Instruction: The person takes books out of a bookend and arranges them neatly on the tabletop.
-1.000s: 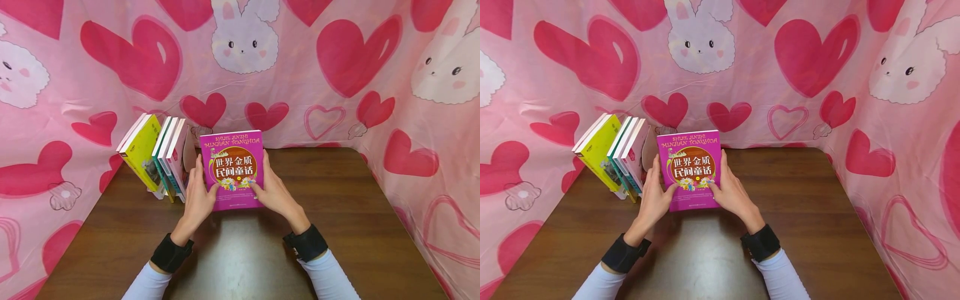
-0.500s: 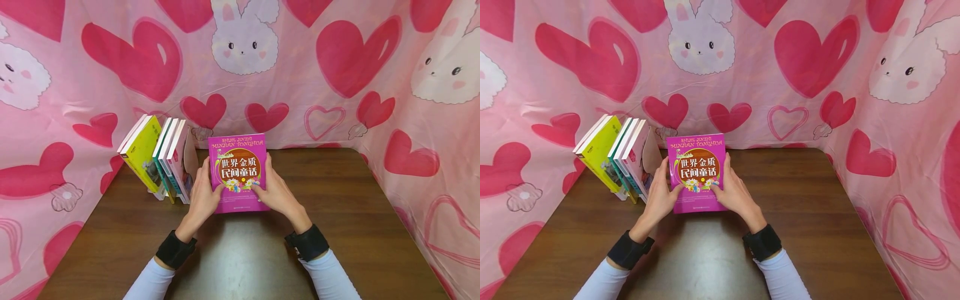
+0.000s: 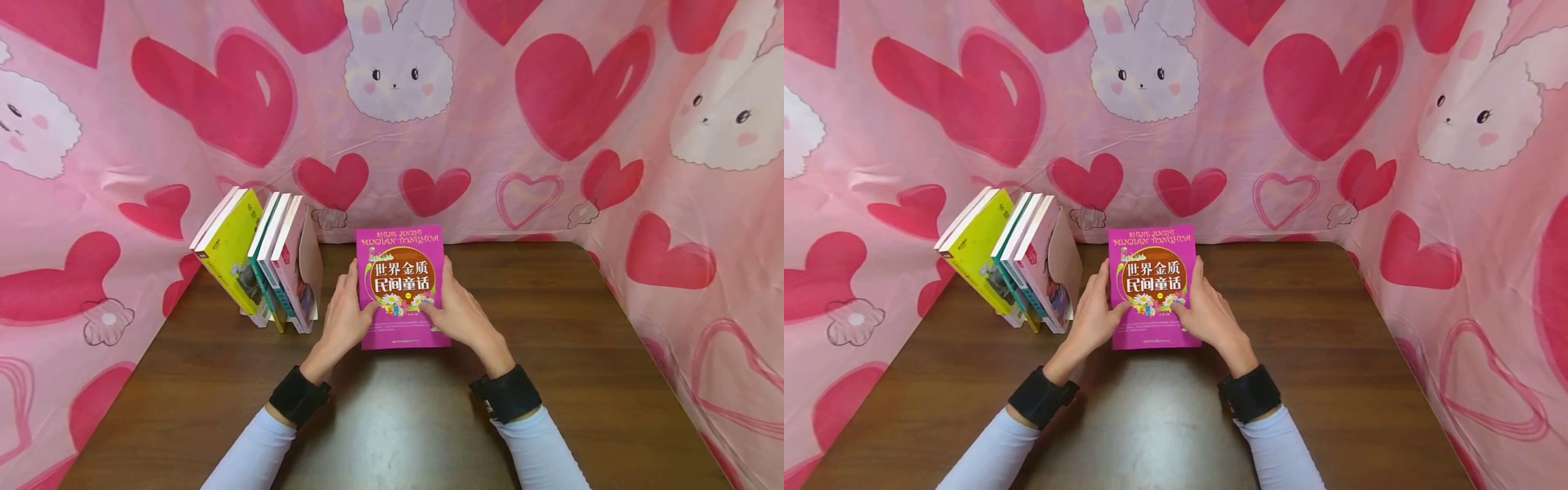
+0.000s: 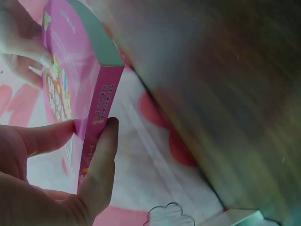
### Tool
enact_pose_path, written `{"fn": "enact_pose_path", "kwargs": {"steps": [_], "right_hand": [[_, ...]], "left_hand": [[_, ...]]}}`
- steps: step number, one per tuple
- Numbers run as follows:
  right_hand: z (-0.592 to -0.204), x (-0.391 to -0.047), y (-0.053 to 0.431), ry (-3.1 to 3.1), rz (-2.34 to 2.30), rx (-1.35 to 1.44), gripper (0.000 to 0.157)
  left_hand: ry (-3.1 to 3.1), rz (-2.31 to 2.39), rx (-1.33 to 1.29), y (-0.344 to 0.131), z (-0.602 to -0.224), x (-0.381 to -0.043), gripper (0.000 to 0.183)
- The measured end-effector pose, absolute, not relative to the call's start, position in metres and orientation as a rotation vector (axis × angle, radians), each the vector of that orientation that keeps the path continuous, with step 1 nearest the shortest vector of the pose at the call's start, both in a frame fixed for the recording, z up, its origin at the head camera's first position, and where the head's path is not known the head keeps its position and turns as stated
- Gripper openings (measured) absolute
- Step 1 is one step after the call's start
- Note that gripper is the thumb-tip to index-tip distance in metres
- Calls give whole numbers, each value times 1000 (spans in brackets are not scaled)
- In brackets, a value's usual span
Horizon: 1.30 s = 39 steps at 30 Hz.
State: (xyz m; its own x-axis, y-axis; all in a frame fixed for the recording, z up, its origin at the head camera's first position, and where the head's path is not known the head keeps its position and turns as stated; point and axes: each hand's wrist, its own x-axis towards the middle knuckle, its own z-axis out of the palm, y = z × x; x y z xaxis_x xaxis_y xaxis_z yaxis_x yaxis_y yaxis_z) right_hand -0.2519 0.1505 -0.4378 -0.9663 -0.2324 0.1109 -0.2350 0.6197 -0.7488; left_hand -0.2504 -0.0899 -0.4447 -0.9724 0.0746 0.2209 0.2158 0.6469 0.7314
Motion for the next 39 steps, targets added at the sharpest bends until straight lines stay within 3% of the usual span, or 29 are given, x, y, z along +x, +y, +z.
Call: {"fn": "enact_pose_path", "kwargs": {"steps": [15, 23, 32, 39], "right_hand": [[-449, -254, 158, -2927, 1157, 324, 99], [-454, -255, 161, -2991, 1106, 274, 86], [-460, -251, 160, -3029, 1086, 231, 91], [-466, -261, 161, -3042, 1033, 231, 81]], "left_hand": [[-2814, -1198, -237, -80, -463, -265, 95], [-2869, -1188, -241, -73, -471, -270, 95], [-2975, -1134, -218, -73, -475, -271, 93], [-3019, -1127, -232, -70, -474, -278, 99]]}}
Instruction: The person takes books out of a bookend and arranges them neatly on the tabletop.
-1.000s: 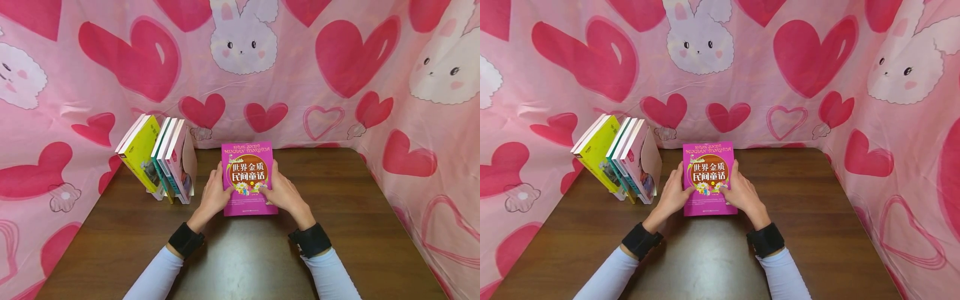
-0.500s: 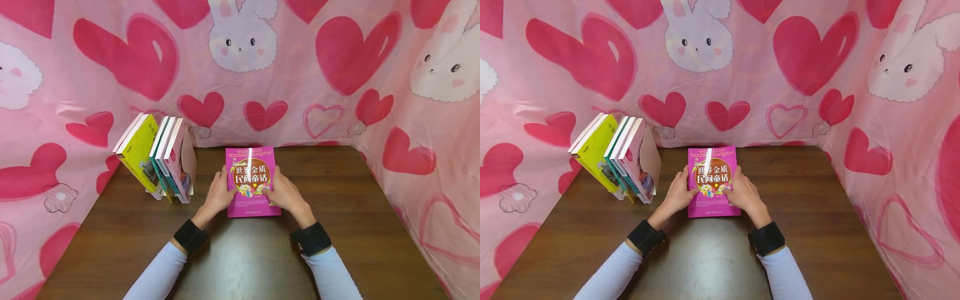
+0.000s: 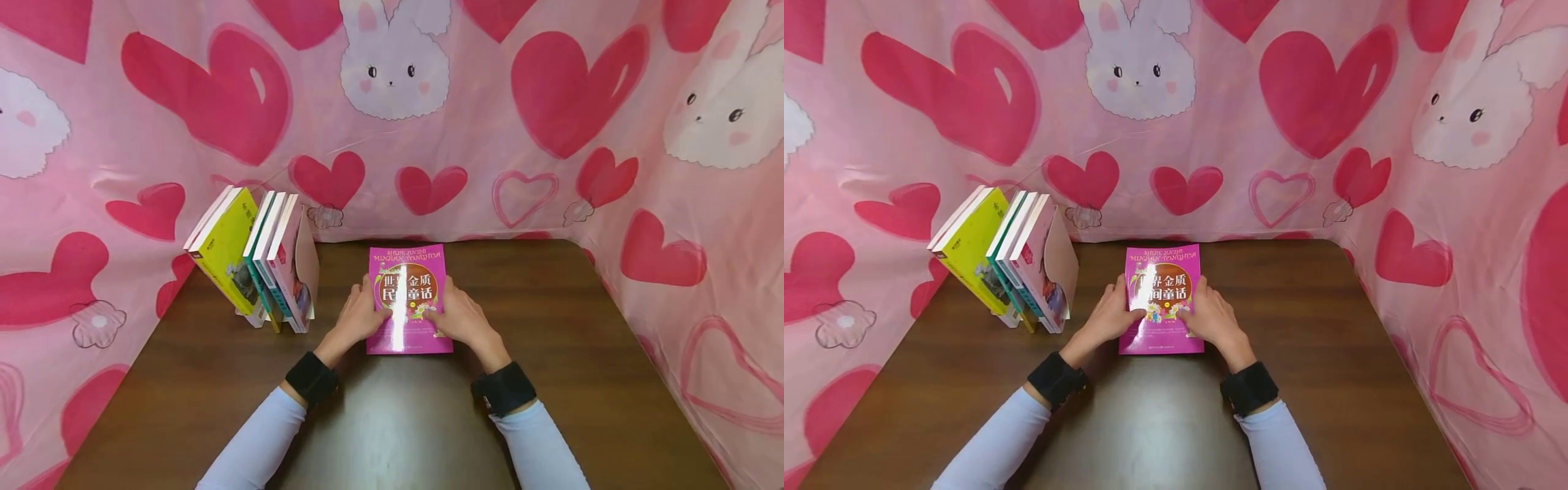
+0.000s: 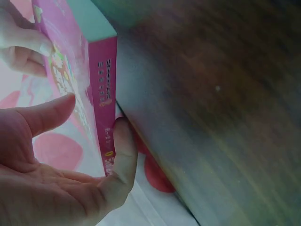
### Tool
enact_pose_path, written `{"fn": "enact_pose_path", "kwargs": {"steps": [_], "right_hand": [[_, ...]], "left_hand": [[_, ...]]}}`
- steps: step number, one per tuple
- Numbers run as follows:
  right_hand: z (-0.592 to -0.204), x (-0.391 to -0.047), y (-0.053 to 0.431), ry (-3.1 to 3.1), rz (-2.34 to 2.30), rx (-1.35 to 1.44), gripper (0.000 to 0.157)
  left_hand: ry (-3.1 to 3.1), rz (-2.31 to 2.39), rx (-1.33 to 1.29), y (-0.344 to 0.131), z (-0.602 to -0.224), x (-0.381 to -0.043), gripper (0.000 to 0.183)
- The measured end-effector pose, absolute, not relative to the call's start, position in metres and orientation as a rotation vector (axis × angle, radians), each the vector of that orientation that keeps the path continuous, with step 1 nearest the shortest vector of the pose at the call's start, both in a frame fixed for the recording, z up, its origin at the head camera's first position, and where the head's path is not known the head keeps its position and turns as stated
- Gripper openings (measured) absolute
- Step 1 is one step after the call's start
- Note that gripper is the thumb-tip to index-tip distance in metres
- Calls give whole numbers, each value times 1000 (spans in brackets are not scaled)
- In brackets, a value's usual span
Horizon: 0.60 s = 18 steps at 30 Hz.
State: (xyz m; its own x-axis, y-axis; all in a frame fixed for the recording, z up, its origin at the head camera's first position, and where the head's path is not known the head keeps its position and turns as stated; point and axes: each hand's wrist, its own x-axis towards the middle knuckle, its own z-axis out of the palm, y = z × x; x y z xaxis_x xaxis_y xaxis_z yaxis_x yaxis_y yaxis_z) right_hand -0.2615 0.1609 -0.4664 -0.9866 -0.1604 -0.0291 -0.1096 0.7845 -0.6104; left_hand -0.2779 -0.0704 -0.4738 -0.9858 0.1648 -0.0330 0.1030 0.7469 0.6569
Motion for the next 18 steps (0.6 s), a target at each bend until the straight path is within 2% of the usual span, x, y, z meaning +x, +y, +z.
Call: {"fn": "enact_pose_path", "kwargs": {"steps": [9, 18], "right_hand": [[-468, -272, 164, 2856, -848, -195, 89], [-470, -277, 169, 2836, -758, -196, 84]], "left_hand": [[2764, 1028, 248, -66, -475, -284, 99], [2743, 1000, 272, -64, -477, -283, 97]]}}
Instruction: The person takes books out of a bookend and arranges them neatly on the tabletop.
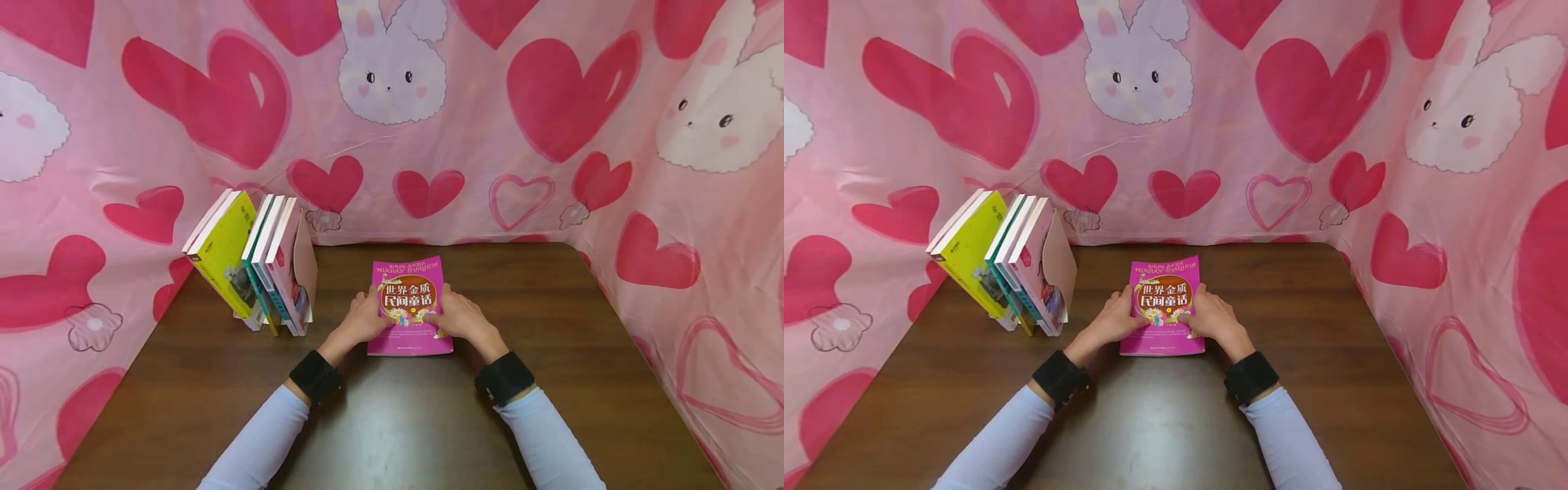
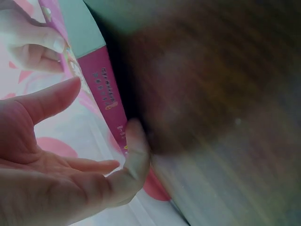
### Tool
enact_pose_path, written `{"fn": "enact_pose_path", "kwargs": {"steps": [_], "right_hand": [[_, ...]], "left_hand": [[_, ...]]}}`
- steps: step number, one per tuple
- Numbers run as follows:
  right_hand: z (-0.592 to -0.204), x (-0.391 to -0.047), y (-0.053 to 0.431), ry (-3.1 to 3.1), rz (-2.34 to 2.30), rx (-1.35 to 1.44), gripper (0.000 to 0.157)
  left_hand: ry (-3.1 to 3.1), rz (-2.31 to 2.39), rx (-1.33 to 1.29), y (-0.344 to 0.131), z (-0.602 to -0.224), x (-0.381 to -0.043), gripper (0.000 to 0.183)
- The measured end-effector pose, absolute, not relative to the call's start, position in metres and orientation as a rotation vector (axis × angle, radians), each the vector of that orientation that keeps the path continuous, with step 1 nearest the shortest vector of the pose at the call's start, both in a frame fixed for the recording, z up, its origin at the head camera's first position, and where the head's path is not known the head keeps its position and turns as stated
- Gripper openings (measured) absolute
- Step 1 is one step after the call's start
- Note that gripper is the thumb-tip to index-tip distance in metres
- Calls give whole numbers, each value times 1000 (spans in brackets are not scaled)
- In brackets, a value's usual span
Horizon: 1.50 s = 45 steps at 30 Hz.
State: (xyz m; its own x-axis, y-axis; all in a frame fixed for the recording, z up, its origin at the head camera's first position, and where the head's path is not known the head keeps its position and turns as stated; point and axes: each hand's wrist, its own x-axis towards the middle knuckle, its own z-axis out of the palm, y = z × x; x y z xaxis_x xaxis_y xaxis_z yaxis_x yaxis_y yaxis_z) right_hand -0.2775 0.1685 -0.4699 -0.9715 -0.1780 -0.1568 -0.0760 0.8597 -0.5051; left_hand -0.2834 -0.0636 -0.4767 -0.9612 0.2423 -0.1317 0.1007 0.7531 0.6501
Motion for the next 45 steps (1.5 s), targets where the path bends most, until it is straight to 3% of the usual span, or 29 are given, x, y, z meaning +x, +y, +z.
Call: {"fn": "enact_pose_path", "kwargs": {"steps": [11, 23, 45], "right_hand": [[-469, -282, 170, 2802, -751, -186, 83], [-469, -287, 170, 2768, -742, -213, 74], [-468, -291, 175, 2647, -769, -243, 60]], "left_hand": [[2767, 947, 395, -61, -473, -284, 73], [2815, 724, 323, -55, -475, -282, 93], [2797, 662, 308, -50, -472, -276, 95]]}}
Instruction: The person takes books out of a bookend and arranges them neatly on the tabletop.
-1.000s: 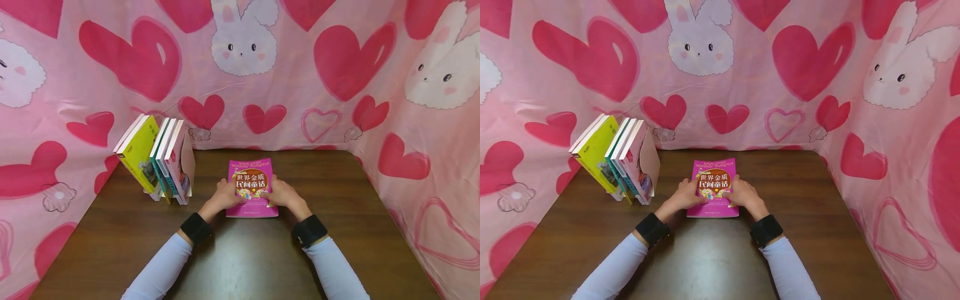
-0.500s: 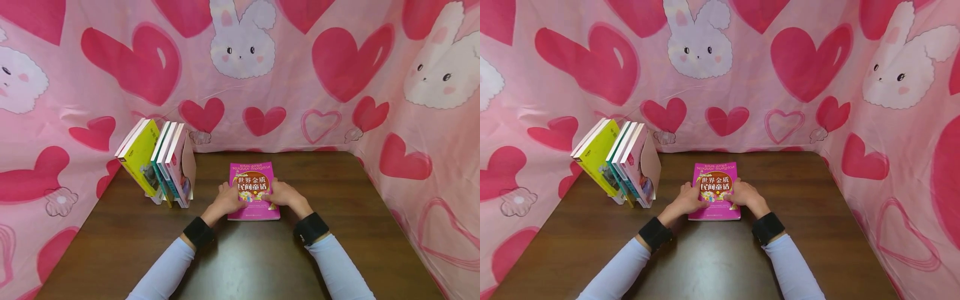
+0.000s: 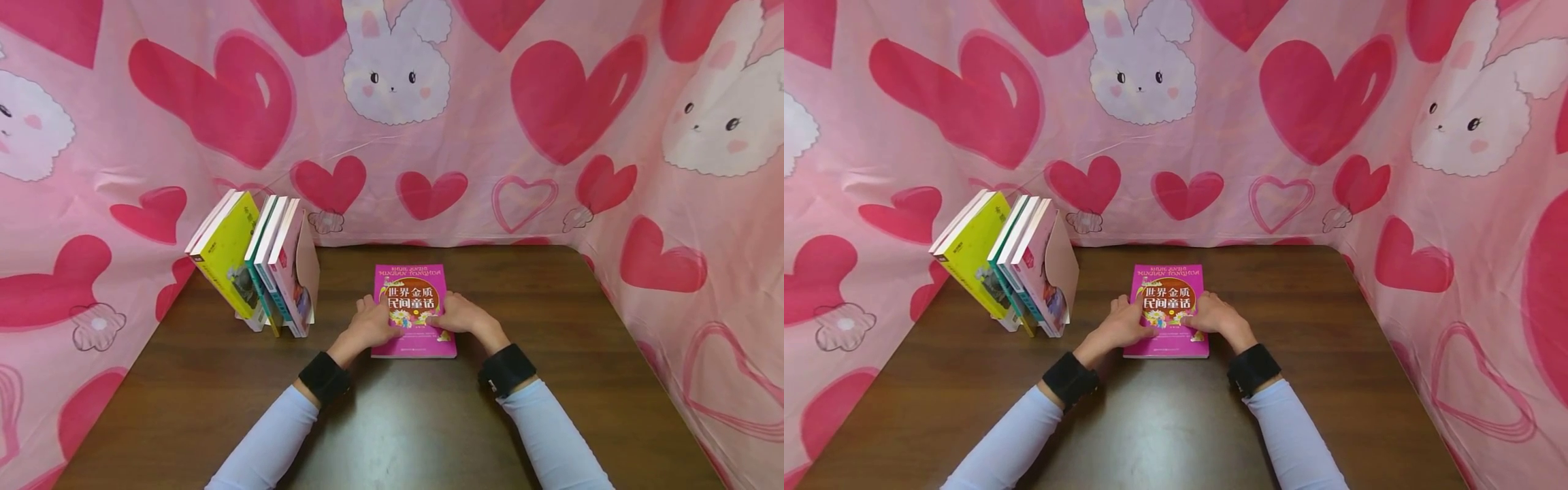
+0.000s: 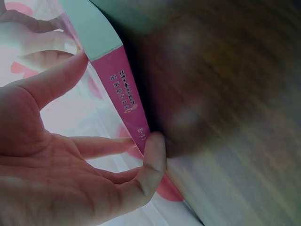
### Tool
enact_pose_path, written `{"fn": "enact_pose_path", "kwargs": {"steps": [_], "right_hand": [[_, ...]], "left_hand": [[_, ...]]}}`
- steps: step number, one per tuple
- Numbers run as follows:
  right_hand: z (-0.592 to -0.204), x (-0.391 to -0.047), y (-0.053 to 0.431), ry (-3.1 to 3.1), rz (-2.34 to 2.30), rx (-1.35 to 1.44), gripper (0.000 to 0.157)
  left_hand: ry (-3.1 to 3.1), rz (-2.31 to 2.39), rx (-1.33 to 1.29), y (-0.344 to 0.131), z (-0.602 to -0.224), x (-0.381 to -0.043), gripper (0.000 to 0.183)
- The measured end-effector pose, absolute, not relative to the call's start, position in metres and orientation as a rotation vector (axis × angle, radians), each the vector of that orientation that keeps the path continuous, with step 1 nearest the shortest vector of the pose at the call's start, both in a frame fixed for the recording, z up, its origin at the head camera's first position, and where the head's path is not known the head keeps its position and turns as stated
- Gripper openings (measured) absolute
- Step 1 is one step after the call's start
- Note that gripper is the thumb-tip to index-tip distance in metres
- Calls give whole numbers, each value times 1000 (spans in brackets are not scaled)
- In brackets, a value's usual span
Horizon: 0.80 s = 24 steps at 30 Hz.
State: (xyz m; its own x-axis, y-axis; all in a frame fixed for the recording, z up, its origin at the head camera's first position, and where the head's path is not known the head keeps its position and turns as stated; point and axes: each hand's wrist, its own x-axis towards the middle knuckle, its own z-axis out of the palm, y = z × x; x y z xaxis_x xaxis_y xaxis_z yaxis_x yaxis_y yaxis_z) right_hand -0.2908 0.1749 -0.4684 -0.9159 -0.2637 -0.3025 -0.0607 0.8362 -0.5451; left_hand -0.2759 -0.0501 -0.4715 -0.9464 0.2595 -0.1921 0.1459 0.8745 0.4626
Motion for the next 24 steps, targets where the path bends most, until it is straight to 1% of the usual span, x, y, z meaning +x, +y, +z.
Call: {"fn": "enact_pose_path", "kwargs": {"steps": [2, 4, 11, 14, 21, 24], "right_hand": [[-469, -289, 174, 2667, -763, -241, 56], [-468, -288, 174, 2679, -757, -227, 58], [-466, -282, 168, 2709, -698, -195, 74], [-464, -278, 166, 2694, -693, -190, 78], [-462, -269, 166, 2671, -728, -185, 74], [-461, -266, 166, 2671, -745, -175, 75]], "left_hand": [[2798, 659, 312, -51, -471, -276, 95], [2799, 663, 317, -51, -471, -276, 94], [2799, 661, 304, -53, -471, -276, 91], [2792, 681, 296, -53, -471, -277, 89], [2737, 764, 358, -62, -471, -279, 92], [2702, 805, 383, -67, -468, -280, 88]]}}
